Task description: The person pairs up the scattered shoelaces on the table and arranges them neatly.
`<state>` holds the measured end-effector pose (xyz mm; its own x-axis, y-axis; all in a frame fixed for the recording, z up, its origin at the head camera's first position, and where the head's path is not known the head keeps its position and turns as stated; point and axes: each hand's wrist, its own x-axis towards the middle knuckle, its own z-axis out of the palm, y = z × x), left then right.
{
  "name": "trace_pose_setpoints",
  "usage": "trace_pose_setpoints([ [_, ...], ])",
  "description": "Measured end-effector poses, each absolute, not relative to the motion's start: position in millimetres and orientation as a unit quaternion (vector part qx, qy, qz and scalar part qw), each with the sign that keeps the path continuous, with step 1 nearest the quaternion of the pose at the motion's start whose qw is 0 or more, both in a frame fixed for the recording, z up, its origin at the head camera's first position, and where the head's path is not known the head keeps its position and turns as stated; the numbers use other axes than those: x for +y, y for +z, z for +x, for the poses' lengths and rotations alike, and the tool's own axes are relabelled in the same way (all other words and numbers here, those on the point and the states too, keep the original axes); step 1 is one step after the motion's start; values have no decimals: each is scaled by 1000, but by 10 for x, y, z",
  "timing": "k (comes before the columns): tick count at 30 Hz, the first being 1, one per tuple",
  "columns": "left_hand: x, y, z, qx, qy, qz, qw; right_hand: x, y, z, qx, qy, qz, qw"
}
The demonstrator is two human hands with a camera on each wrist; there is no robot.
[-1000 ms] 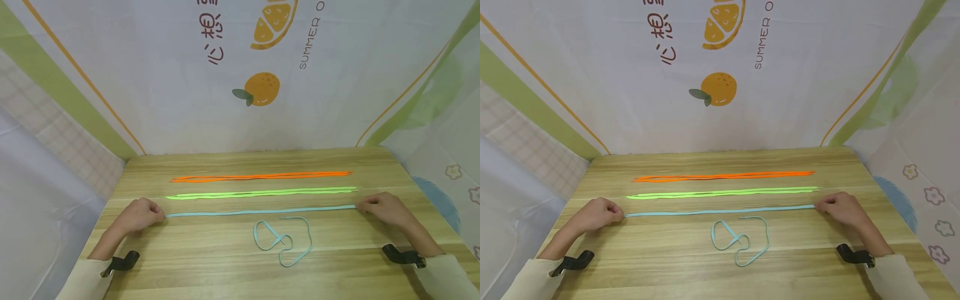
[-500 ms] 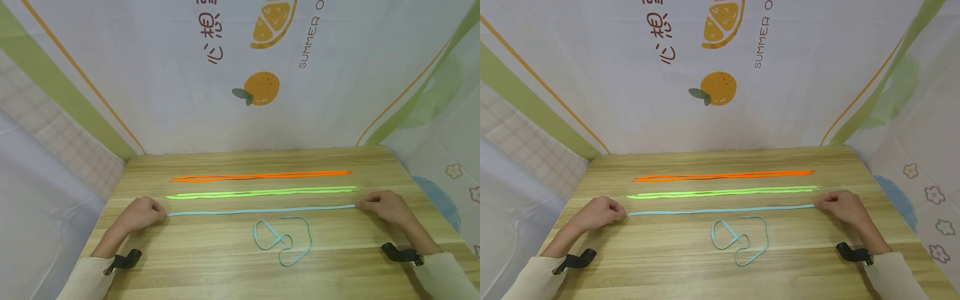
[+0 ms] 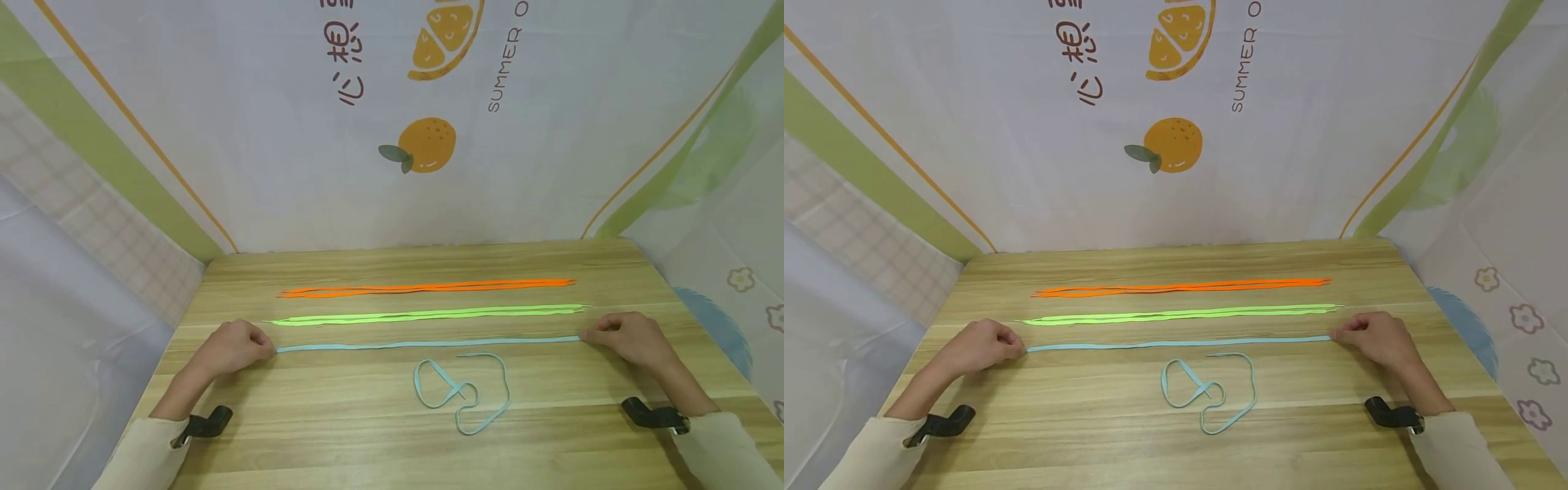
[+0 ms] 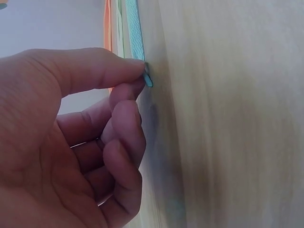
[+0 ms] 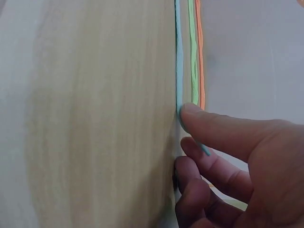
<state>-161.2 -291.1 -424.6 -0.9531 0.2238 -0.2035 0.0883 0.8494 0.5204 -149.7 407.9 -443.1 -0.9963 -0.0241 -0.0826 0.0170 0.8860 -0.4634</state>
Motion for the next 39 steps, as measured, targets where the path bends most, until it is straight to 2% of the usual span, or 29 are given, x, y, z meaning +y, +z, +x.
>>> trace_pose_setpoints([
  [14, -2955, -4217, -1611, 955, 257, 73, 131, 4086, -4426, -1487, 971, -234, -2, 39],
  [22, -2853, -4150, -1598, 960, 252, 83, 89, 4027, -4323, -1483, 975, -223, -13, 16],
  [31, -2319, -3982, -1542, 951, 270, 143, 41, 3570, -4146, -1421, 963, -264, -57, 5],
  [39, -1626, -4001, -1497, 930, 276, 244, -7, 3044, -4166, -1403, 953, -275, -128, -13],
])
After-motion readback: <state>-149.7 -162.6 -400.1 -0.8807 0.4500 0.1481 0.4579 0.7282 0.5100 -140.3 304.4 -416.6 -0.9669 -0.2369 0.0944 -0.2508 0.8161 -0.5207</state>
